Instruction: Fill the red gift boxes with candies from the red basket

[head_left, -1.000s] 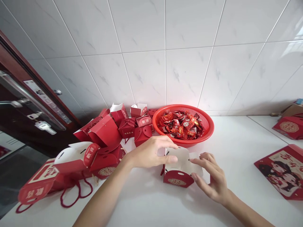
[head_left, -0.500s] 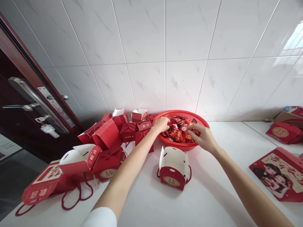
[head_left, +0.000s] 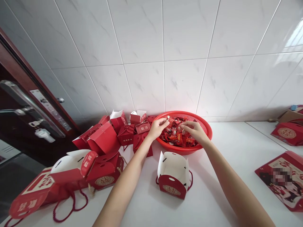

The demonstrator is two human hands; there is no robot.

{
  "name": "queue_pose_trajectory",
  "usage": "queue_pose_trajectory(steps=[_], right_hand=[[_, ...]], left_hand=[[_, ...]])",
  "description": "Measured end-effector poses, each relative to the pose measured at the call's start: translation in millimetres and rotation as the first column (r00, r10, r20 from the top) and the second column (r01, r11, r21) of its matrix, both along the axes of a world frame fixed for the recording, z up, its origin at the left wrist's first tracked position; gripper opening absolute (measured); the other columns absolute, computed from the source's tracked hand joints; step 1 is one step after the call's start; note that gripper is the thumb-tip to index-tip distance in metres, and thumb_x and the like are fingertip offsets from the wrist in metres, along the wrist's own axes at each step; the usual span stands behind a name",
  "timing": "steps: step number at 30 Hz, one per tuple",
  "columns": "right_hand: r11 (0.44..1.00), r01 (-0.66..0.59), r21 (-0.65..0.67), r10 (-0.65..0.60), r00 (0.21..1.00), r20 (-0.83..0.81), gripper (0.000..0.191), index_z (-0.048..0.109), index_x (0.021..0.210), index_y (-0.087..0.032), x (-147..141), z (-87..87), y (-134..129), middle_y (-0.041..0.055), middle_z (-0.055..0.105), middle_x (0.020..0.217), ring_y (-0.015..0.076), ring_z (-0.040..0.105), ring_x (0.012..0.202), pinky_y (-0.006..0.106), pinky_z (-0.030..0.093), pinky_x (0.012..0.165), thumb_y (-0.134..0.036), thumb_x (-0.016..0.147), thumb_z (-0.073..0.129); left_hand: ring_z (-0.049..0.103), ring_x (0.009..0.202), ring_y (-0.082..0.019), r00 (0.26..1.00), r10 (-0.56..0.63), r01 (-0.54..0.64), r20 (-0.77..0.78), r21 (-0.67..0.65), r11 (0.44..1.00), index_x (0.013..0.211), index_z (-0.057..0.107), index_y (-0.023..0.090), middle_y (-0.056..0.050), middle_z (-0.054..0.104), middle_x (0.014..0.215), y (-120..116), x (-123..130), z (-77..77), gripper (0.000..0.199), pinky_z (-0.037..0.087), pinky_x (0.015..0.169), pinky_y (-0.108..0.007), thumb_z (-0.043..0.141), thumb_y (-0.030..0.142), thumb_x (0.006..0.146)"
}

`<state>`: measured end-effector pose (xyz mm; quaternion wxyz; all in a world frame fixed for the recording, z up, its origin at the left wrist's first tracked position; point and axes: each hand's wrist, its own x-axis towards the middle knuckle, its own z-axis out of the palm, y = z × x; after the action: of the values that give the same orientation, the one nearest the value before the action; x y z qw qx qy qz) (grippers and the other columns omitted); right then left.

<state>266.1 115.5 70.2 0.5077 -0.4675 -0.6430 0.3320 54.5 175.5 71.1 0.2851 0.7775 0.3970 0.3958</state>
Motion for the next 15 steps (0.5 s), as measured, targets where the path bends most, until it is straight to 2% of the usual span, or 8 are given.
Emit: queue_pose_trajectory(steps=[3,5,10,15], right_hand=[[0.999,-0.006,-0.045,0.004,0.999,-0.035,0.043,0.072,0.084,-0.018,1,1.3,-2,0.0093,0.078,0.085,0.0187,0.069,0.065,0.033,0.056,0.063,-0.060,0.087,0.064],[0.997,-0.018,-0.068,0.015,0.999,-0.048,0.047,0.072,0.089,-0.018,0,1.9,-3,0.0092,0.078,0.085,0.0188,0.069,0.066,0.033,0.056,0.065,-0.064,0.087,0.064],[0.982,-0.121,-0.147,0.114,0.992,-0.059,0.049,0.075,0.094,-0.017,-1,0.8,0,0.0068,0.077,0.081,0.0196,0.070,0.068,0.037,0.059,0.071,-0.064,0.078,0.077],[0.958,-0.206,-0.200,0.184,0.975,-0.120,0.041,0.075,0.087,-0.019,2,-0.3,1,0.0050,0.076,0.082,0.0226,0.072,0.079,0.039,0.060,0.078,-0.054,0.067,0.087]], left_hand=[[0.073,0.105,-0.025,0.996,-0.035,0.032,0.077,0.046,0.998,0.111,0.075,0.016,-0.011,0.076,0.114,-4,-1,-4.7,0.024,0.057,0.098,-0.039,0.067,0.029,0.092],[0.069,0.115,-0.025,0.992,-0.079,0.065,0.096,0.136,0.989,0.107,0.078,0.018,-0.011,0.075,0.120,-4,-2,-8.3,0.021,0.053,0.106,-0.041,0.072,0.024,0.088],[0.071,0.113,-0.022,0.975,-0.213,0.176,0.062,0.370,0.912,0.100,0.081,0.022,-0.009,0.074,0.122,-2,-3,-18.1,0.023,0.059,0.100,-0.040,0.067,0.010,0.086],[0.071,0.114,-0.022,0.960,-0.280,0.250,0.004,0.439,0.863,0.102,0.082,0.024,-0.007,0.072,0.127,1,-3,-23.2,0.034,0.059,0.103,-0.041,0.063,0.002,0.084]])
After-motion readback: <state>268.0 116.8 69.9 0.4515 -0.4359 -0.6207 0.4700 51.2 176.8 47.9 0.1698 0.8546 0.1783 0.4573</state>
